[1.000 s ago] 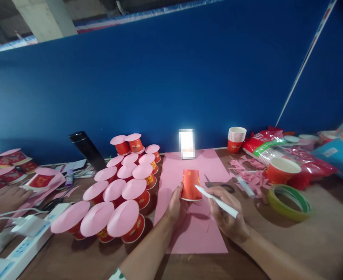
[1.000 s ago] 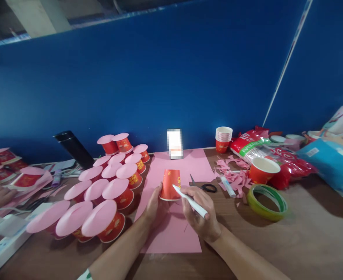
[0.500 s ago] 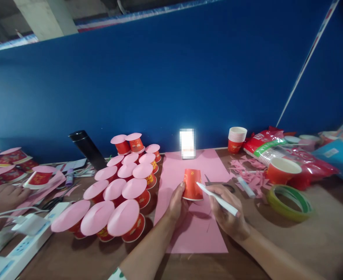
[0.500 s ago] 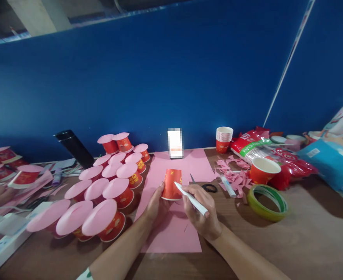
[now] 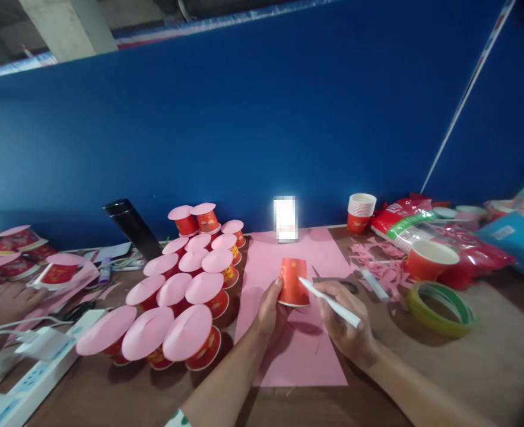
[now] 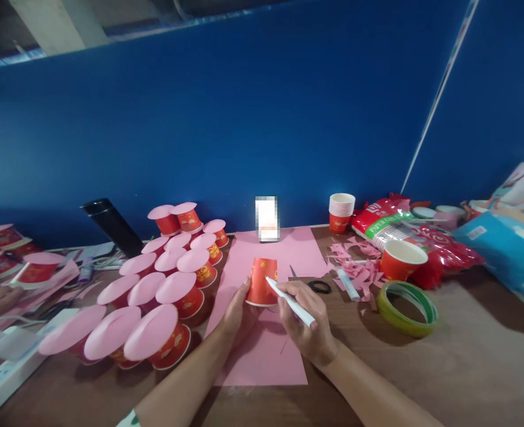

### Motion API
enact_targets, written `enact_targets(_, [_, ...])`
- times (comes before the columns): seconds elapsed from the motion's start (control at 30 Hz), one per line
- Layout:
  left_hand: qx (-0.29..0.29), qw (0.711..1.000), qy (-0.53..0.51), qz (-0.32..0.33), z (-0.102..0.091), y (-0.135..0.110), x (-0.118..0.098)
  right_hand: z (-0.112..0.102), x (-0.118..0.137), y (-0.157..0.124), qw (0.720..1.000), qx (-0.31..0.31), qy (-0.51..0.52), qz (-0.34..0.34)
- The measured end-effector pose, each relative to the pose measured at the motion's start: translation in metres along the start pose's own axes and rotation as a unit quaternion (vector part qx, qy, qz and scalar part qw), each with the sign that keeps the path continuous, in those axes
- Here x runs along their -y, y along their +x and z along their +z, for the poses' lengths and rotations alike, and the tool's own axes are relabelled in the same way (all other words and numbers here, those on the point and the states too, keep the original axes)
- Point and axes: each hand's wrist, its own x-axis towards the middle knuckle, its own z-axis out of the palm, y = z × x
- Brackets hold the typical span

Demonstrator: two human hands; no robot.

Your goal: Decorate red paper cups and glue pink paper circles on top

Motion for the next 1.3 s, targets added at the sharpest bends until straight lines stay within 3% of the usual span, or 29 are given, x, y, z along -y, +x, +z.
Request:
enact_targets(0.33, [0.034,0.999,0.030,0.025,0.0024,-0.0013,-0.0008,0.0007,-0.0016,0.0000,1.000,-0.008,0.005,-0.008])
enact_targets(0.73, [0.008,0.994,0.101,0.033,0.0037,-0.0006,0.0010,0.0001,-0.0011,0.0013,1.000,-0.008,0.007,-0.013])
enact_targets(1.03, [0.010,0.998,0.045,0.049,0.0083,-0.0016,-0.0009,0.0009,-0.0012,0.0003,1.000,0.000,0.007,0.001])
enact_targets(1.3, [0.010,1.000,0.014,0.021,0.0015,-0.0009,0.0002,0.0005,0.0001,0.0018,1.000,-0.006,-0.010,-0.003])
